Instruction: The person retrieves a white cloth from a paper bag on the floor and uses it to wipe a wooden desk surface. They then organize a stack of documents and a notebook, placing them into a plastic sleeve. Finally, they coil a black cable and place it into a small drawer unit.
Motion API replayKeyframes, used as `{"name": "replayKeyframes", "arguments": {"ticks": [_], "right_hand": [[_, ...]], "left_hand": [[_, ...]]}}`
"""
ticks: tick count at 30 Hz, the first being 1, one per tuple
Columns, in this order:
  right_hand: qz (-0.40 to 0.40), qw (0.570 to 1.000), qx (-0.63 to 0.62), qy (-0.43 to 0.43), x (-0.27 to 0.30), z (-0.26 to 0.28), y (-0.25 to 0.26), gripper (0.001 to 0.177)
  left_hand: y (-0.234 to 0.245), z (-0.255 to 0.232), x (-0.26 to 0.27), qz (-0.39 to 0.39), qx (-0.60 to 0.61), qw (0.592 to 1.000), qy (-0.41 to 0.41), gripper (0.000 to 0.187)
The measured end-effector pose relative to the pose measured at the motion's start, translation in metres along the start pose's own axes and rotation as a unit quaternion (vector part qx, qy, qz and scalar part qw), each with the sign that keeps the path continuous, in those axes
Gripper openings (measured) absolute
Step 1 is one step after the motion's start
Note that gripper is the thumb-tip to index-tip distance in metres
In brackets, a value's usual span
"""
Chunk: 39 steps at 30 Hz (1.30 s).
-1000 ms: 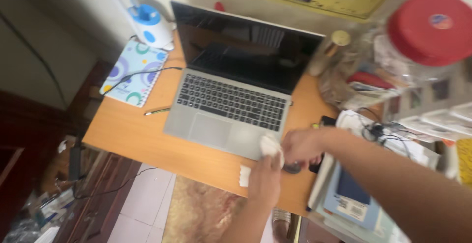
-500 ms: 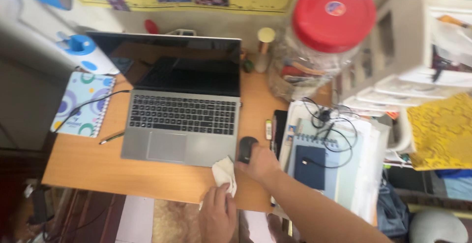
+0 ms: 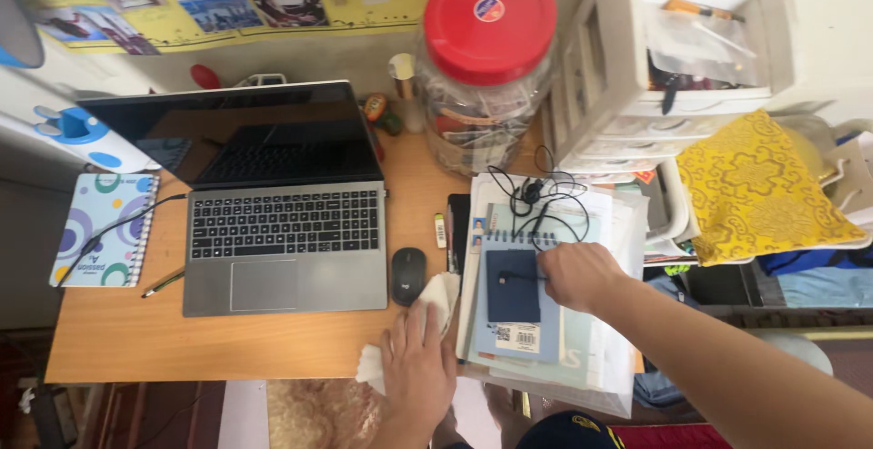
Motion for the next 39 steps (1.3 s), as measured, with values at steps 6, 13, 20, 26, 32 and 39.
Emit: {"name": "replayKeyframes", "arguments": {"ticks": [6, 13, 20, 26, 32, 39], "right_hand": [[-0.142, 0.986, -0.069, -0.052, -0.017, -0.021, 0.016, 0.018], [-0.147, 0.965, -0.215, -0.013, -0.036, -0.035, 0.014, 0.044], [-0.090, 0.590, -0.784, -0.170, -0.007, -0.041, -0.007, 0.029], [-0.172, 0.775, -0.521, -0.314, -0.003, -0.063, -0.068, 0.043], [-0.139, 0.892, -0.294, -0.313, -0.001, -0.036, -0.100, 0.084], [0.002, 0.816, -0.434, -0.382, -0.035, -0.035, -0.089, 0.055]], "left_hand": [[-0.020, -0.063, -0.063, 0.098, 0.130, 0.977, 0.138, 0.086], [-0.038, -0.099, -0.101, 0.232, 0.058, 0.920, 0.309, 0.127], [-0.046, -0.086, -0.099, 0.222, 0.055, 0.927, 0.299, 0.116], [-0.057, -0.073, -0.097, 0.231, 0.071, 0.917, 0.318, 0.101], [-0.066, -0.070, -0.100, 0.243, 0.074, 0.918, 0.304, 0.108], [-0.081, -0.061, -0.110, 0.201, 0.104, 0.932, 0.285, 0.105]]}}
Point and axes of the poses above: each hand's wrist, its own x-axis away from the middle knuckle, its own y-axis out of the back of the hand, z = x × y, the point moved 3 cm from there along -x, towards the middle knuckle, and after that the axes turned 14 degrees about -z, right-handed, at the moved point
